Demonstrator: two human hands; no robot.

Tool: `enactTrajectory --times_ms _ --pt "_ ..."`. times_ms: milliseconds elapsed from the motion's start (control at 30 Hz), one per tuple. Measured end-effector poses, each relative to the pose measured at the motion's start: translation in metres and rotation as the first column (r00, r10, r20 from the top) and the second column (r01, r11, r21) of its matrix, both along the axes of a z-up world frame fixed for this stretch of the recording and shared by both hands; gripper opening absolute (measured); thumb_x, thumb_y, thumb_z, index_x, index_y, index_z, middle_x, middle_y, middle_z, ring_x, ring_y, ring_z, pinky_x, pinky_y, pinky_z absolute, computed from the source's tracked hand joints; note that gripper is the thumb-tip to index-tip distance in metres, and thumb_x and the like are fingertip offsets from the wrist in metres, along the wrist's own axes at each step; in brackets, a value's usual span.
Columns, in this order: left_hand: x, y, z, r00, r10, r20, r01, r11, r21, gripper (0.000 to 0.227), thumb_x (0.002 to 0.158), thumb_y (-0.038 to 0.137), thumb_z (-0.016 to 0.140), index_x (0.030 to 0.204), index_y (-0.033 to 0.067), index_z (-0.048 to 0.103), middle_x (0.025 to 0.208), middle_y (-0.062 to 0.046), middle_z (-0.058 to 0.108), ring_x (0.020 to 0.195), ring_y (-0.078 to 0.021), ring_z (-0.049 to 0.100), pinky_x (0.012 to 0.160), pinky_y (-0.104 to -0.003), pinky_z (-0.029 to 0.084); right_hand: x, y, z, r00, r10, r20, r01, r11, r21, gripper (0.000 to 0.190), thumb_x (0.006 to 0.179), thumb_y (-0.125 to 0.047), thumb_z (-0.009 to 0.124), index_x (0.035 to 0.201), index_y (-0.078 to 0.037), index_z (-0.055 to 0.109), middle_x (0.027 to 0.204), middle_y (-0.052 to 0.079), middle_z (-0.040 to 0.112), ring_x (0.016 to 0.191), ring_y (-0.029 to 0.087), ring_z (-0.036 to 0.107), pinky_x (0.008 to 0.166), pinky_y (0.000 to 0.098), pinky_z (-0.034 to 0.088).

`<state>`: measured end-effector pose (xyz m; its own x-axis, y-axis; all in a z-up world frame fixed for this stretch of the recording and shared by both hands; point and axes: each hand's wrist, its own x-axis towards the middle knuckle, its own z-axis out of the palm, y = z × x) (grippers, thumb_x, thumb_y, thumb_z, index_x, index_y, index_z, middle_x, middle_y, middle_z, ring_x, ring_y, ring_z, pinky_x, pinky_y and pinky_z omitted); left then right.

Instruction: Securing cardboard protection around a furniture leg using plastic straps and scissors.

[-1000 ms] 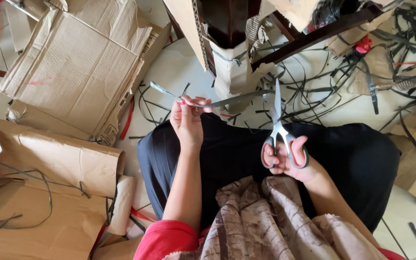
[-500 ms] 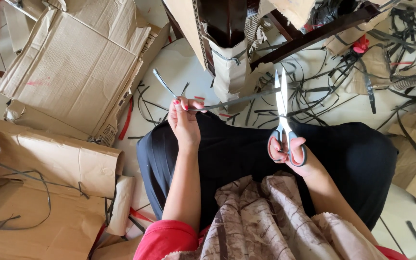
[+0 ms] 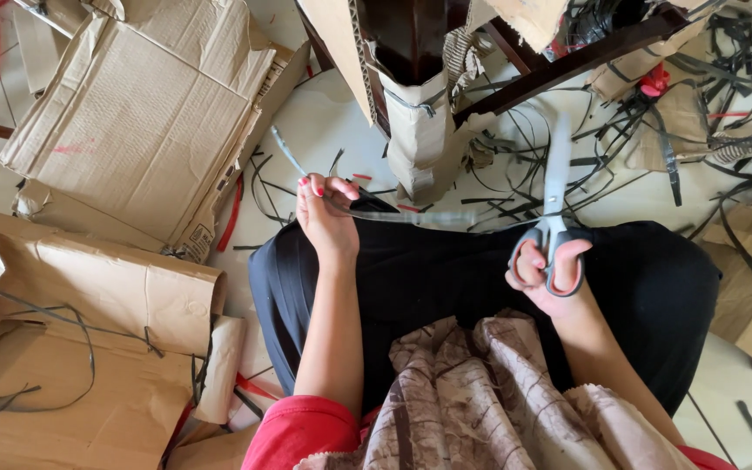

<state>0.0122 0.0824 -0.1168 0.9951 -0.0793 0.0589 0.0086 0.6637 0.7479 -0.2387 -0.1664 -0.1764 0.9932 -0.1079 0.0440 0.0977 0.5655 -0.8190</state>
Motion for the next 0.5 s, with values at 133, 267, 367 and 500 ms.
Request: enactTrajectory --times_ms 133,267,367,500 --pt "-0.007 -0.001 0.016 0.999 0.022 -0.029 -0.020 0.996 0.083 0.031 0.110 0.039 0.039 0.087 0.0191 0.043 0.071 -0.011 0.068 0.064 -0.0220 0.074 0.074 -0.032 0.064 0.012 0.002 0.022 0.998 -0.046 -0.053 0.044 0.998 -0.036 0.071 0.085 -0.085 0.021 0.089 -0.017 0.042 0.057 -0.006 0.030 0.049 0.008 0.034 0.046 0.0209 0.039" --pt "-0.024 -0.021 0.029 0.994 -0.032 0.101 0.006 0.968 0.252 0.023 0.108 0.023 0.051 0.090 0.0103 0.057 0.081 -0.014 0.072 0.074 -0.0195 0.073 0.078 -0.033 0.062 0.023 0.020 0.010 0.823 -0.078 -0.562 0.128 0.991 0.050 0.068 0.096 -0.076 0.047 0.095 -0.009 0.057 0.068 0.005 0.053 0.050 0.008 0.037 0.039 0.0177 0.030" --pt "-0.038 -0.032 0.037 0.975 -0.135 0.179 0.065 0.934 0.351 0.014 0.103 0.012 0.062 0.090 0.0060 0.064 0.085 -0.015 0.074 0.077 -0.0174 0.072 0.079 -0.035 0.061 0.032 0.032 0.023 0.702 -0.078 -0.708 0.153 0.987 0.043 0.050 0.098 -0.052 0.064 0.099 -0.002 0.062 0.080 0.012 0.066 0.062 0.016 0.057 0.052 0.0255 0.046" --pt "-0.055 -0.041 0.049 0.949 -0.261 0.176 0.176 0.903 0.391 0.008 0.092 0.005 0.076 0.094 0.0001 0.069 0.088 -0.017 0.077 0.076 -0.0154 0.072 0.078 -0.033 0.062 0.046 0.053 0.072 0.655 -0.145 -0.742 -0.013 0.979 -0.203 0.065 0.103 -0.012 0.055 0.148 0.025 0.028 0.146 0.050 0.038 0.123 0.052 0.061 0.109 0.0575 0.048"
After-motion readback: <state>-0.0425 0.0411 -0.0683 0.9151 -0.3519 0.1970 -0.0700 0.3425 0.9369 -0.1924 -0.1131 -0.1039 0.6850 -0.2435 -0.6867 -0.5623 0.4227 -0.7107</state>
